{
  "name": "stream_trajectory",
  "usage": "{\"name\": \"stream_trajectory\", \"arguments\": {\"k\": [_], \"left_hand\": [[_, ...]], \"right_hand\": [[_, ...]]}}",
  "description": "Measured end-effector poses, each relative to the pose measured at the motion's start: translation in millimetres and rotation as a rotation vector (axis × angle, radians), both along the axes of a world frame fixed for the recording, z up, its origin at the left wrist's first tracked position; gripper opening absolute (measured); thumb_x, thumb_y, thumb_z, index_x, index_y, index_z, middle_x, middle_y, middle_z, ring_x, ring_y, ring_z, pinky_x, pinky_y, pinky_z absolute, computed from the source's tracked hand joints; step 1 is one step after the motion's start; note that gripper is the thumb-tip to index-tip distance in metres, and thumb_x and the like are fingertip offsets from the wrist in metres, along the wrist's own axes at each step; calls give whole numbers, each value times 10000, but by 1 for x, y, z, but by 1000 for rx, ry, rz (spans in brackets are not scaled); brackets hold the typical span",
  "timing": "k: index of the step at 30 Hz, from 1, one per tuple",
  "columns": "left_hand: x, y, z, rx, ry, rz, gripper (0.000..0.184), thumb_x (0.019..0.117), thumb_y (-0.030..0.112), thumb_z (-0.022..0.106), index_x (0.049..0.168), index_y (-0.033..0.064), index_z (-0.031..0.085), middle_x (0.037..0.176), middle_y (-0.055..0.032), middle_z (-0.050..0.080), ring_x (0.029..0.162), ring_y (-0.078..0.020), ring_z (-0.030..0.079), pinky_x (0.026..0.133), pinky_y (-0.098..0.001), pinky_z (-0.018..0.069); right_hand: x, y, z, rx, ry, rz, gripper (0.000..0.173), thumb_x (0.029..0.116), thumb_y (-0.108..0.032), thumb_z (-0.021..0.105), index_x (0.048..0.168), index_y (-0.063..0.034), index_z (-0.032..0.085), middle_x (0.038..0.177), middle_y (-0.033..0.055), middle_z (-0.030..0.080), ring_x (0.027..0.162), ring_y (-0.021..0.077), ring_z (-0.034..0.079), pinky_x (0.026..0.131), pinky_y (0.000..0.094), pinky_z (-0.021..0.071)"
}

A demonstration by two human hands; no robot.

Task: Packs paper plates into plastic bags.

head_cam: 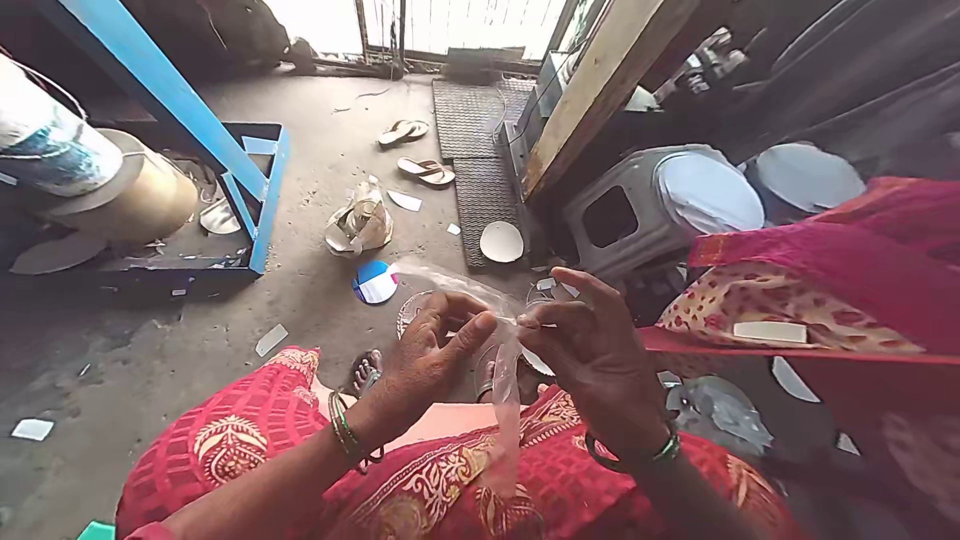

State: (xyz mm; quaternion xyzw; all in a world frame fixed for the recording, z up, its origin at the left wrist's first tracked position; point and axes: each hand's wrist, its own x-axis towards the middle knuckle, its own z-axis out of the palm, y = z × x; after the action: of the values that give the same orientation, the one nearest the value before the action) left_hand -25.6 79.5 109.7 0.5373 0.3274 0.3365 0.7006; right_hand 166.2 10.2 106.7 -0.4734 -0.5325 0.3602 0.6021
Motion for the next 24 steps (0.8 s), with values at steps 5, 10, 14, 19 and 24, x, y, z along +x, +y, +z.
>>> {"name": "stream_trajectory", "arguments": {"k": [5,10,14,19,24], "left_hand": [[1,1,1,34,92,21,194,994,222,669,1087,55,696,951,17,722,895,-50,689,840,-229,574],[-3,2,-1,21,-7,82,111,982,64,656,1030,-5,727,882,-26,741,838,-88,716,844,-256,603],[-5,5,0,47,38,135,64,956,57,686,999,19,715,861,-15,731,816,-83,709,815,-246,597],[-6,6,-7,202,116,105,94,1001,143,609,968,58,636,825,24,671,797,-39,671,771,-217,568],[-5,5,-18,317,123,8,205,1067,218,420,1006,67,545,851,28,587,837,-21,603,800,-215,518]], "right_hand": [[-15,2,-15,173,-340,-61,533,928,-67,737,1400,-65,487,1070,16,738,980,101,724,920,277,610],[-17,4,-18,171,-434,-120,489,929,-75,729,1362,-7,511,1039,37,746,959,87,727,895,256,611],[-17,6,-22,160,-480,-99,500,936,-144,734,1377,-22,533,1068,65,730,1011,102,706,930,270,589],[-23,4,-21,143,-362,11,494,939,-94,721,1372,7,506,1125,87,719,1046,148,718,946,312,609],[-26,3,-20,103,-286,56,498,928,-72,722,1366,21,505,1109,84,725,1026,165,726,932,330,620]]}}
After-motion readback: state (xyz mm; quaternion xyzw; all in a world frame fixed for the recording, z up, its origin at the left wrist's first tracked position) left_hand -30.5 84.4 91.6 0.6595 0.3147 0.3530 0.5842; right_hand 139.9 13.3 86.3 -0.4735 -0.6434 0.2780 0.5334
